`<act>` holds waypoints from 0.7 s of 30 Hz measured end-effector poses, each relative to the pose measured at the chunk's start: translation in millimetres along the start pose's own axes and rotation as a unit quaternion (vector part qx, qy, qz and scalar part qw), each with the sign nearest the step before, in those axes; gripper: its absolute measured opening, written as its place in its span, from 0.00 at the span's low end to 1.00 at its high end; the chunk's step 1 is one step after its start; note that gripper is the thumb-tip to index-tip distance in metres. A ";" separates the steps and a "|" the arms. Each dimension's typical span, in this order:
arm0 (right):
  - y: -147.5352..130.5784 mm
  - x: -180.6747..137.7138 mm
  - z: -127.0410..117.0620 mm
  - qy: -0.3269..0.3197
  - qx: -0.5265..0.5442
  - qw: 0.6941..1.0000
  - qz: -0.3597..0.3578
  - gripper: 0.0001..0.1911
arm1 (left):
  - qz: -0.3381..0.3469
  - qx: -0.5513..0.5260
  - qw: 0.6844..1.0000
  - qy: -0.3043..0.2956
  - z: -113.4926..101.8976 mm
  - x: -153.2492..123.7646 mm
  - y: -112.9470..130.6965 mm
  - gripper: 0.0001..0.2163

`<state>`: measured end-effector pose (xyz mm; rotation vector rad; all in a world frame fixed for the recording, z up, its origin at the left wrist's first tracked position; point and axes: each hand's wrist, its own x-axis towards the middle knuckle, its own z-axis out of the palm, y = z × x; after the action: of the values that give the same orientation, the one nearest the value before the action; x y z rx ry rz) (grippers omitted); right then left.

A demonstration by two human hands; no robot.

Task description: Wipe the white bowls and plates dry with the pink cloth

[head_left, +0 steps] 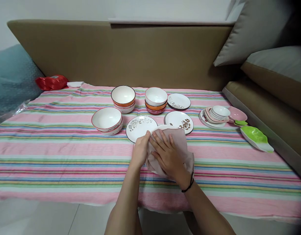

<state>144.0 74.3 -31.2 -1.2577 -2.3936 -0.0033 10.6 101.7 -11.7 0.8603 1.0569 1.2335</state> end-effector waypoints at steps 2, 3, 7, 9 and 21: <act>2.7 -0.4 0.5 0.008 -0.006 1.000 0.020 0.27 | -0.006 0.009 1.000 -0.020 0.5 -0.1 -1.3 0.19; 3.8 -0.5 1.7 0.015 -0.008 0.999 0.032 0.28 | -0.007 0.010 1.000 -0.024 0.9 0.0 -1.9 0.20; 5.0 0.3 10.6 0.054 0.001 0.994 0.097 0.31 | -0.018 -0.002 1.000 0.004 3.8 0.4 -2.9 0.21; 3.2 0.5 15.8 0.064 0.014 0.989 0.131 0.32 | -0.022 -0.024 0.998 0.055 5.6 0.7 -3.3 0.21; -22.6 -8.6 37.2 0.112 0.120 0.974 0.157 0.26 | 0.032 -0.157 0.940 0.301 7.7 13.6 -7.0 0.19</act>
<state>116.6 61.7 -63.8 -1.4203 -1.9199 0.2210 20.3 114.3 -18.1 0.2655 1.2630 1.7230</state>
